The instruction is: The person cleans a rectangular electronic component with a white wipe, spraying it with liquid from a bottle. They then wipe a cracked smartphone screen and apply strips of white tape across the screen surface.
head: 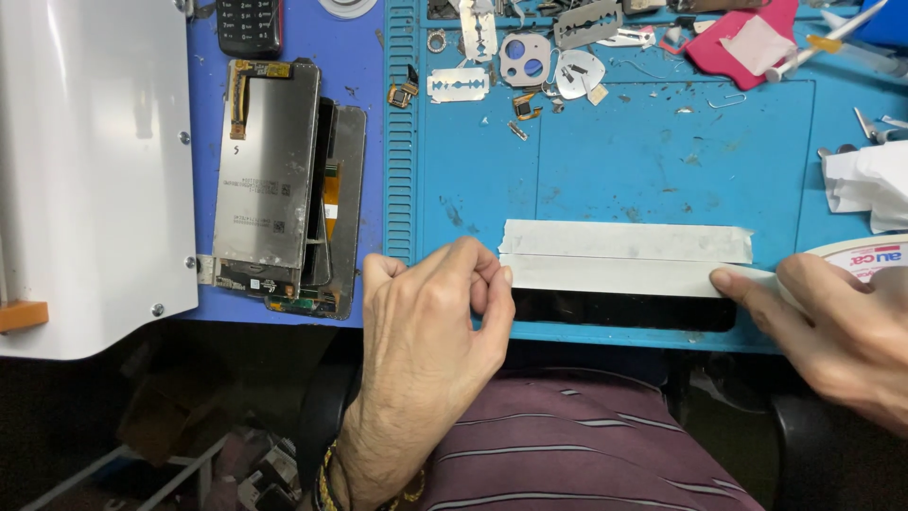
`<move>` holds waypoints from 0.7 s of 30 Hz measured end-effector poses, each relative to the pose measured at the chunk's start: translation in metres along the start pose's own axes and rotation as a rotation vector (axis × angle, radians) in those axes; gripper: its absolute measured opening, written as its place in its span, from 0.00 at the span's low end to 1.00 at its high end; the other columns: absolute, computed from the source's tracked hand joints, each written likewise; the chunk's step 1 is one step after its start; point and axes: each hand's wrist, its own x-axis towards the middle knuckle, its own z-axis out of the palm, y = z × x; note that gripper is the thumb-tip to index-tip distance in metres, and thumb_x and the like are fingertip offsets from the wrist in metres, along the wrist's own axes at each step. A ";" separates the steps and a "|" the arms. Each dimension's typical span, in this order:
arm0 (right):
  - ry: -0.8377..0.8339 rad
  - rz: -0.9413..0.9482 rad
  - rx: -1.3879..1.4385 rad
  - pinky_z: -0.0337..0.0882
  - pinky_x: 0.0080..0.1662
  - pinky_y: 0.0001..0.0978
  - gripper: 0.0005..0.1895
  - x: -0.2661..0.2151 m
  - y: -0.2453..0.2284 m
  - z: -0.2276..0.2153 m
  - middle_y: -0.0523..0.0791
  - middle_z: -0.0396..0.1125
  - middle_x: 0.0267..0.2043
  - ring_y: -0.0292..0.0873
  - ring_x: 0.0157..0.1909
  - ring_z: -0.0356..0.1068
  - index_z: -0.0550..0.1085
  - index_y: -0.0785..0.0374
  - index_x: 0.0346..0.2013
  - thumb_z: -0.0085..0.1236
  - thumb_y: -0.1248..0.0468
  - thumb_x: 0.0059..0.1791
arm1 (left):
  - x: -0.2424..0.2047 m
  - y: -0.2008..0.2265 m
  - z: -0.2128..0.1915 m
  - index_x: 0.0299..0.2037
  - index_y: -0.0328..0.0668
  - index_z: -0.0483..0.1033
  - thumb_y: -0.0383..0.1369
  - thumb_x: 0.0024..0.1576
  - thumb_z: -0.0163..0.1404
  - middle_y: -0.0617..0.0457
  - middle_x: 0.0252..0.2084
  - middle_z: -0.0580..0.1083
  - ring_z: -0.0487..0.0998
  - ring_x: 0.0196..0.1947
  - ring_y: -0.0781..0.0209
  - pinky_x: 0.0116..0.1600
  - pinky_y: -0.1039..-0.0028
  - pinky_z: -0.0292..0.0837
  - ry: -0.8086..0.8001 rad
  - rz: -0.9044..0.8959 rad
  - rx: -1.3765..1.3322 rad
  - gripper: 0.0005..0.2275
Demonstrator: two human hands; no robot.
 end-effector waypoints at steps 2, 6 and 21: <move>-0.002 -0.006 0.008 0.51 0.17 0.25 0.25 0.000 0.001 0.000 0.41 0.55 0.24 0.33 0.14 0.42 0.78 0.63 0.65 0.57 0.64 0.52 | 0.000 0.001 0.000 0.26 0.46 0.72 0.26 0.54 0.55 0.65 0.17 0.68 0.61 0.13 0.66 0.39 0.70 0.54 0.001 0.003 0.004 0.06; -0.056 -0.010 -0.095 0.53 0.18 0.24 0.30 -0.004 -0.002 0.002 0.41 0.55 0.26 0.33 0.15 0.40 0.74 0.60 0.71 0.55 0.67 0.52 | 0.000 0.001 -0.001 0.27 0.45 0.73 0.27 0.53 0.55 0.65 0.17 0.69 0.62 0.14 0.65 0.40 0.69 0.55 -0.004 0.003 -0.009 0.05; 0.049 -0.025 -0.012 0.56 0.13 0.24 0.23 -0.003 0.002 0.016 0.41 0.53 0.26 0.32 0.12 0.47 0.78 0.61 0.62 0.56 0.62 0.52 | -0.002 -0.002 0.011 0.26 0.44 0.70 0.30 0.52 0.57 0.63 0.17 0.73 0.61 0.11 0.62 0.42 0.68 0.56 0.057 0.016 0.061 0.07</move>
